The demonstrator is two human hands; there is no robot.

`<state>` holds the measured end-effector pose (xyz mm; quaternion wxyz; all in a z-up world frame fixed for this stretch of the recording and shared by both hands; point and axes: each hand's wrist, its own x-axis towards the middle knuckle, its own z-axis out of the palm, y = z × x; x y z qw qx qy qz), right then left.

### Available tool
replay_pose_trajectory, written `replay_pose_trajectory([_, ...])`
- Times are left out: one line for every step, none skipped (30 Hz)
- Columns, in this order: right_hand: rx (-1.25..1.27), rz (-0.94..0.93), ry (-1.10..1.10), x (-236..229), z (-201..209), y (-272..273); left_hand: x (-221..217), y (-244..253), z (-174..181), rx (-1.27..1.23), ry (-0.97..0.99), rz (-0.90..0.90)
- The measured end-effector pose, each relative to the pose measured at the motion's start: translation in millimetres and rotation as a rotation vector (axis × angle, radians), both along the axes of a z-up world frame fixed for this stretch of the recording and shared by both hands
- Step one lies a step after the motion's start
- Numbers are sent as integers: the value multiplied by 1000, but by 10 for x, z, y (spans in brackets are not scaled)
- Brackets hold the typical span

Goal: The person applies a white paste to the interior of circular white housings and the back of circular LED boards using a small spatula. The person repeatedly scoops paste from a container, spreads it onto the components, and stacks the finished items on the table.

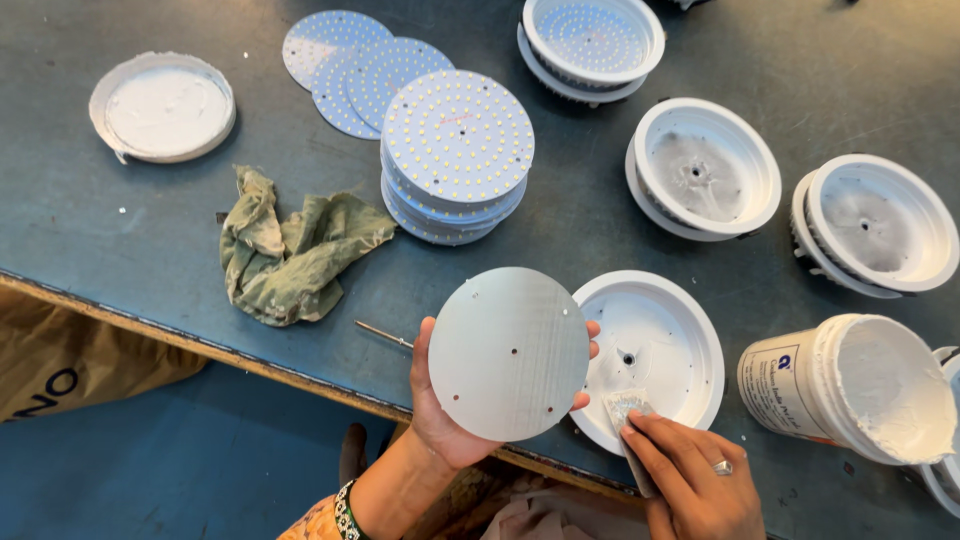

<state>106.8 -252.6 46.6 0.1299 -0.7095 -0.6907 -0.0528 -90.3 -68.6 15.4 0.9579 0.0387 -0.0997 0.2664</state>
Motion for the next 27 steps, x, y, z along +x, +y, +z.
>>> replay_pose_trajectory([14, 14, 10, 1, 6, -8, 7, -6, -4, -13, 0, 2])
replay_pose_trajectory([28, 25, 20, -2, 17, -6, 7, -11, -4, -26, -1, 1])
replay_pose_trajectory([43, 36, 30, -5, 31, 3, 0, -7, -2, 3, 24, 20])
replay_pose_trajectory([46, 28, 34, -22, 48, 11, -9, 1, 0, 32, 46, 33])
replay_pose_trajectory([49, 20, 39, -43, 63, 30, -20, 6, 3, 61, 68, 46])
replay_pose_trajectory([51, 2, 35, -55, 98, 33, -16, 9, 6, 65, 88, 49])
replay_pose_trajectory([53, 22, 45, -65, 133, 42, -28, 15, 9, 70, 108, 53])
replay_pose_trajectory([61, 42, 54, -70, 159, 65, -34, 35, 12, 81, 127, 58])
replay_pose_trajectory([69, 63, 62, -76, 189, 70, -36, 41, 16, 70, 131, 52])
replay_pose_trajectory([68, 45, 58, -75, 196, 74, -52, 43, 16, 60, 137, 55])
replay_pose_trajectory([67, 27, 53, -77, 188, 57, -55, 39, 16, 50, 144, 57])
replay_pose_trajectory([67, 24, 56, -69, 148, 50, -66, 30, 19, 50, 149, 57])
replay_pose_trajectory([71, -3, 54, -61, 91, 15, -82, 20, 22, 51, 154, 56])
replay_pose_trajectory([77, -14, 53, -23, 6, -10, -107, 8, 23, 53, 162, 71])
replay_pose_trajectory([84, -26, 54, 14, -95, -53, -121, -17, 23, 40, 147, 49])
replay_pose_trajectory([93, 12, 28, 57, -192, -111, -126, -58, 23, 24, 135, 34])
replay_pose_trajectory([103, 49, 3, 106, -285, -174, -142, -102, 22, 8, 122, 21])
replay_pose_trajectory([113, 84, -24, 190, -350, -228, -160, -157, 20, -6, 107, 7])
replay_pose_trajectory([106, 84, -83, 269, -393, -266, -181, -215, 19, -19, 92, -7])
replay_pose_trajectory([98, 76, -145, 357, -392, -283, -209, -242, 13, -33, 74, -28])
replay_pose_trajectory([91, 67, -208, 449, -348, -267, -257, -230, -1, -29, 44, -24])
replay_pose_trajectory([50, 96, -218, 523, -271, -235, -332, -212, -15, -25, 17, -26])
replay_pose_trajectory([9, 125, -228, 555, -194, -156, -404, -190, -28, -20, -10, -28])
replay_pose_trajectory([17, 199, -147, 510, -120, -89, -480, -151, -41, -23, -25, 3])
replay_pose_trajectory([26, 273, -65, 426, -36, -11, -563, -99, -54, -26, -41, 35])
replay_pose_trajectory([38, 345, 16, 329, 63, 92, -640, -43, -62, -25, -56, 65])
replay_pose_trajectory([137, 248, 39, 85, 58, 183, -729, -4, -63, 16, -5, 108])
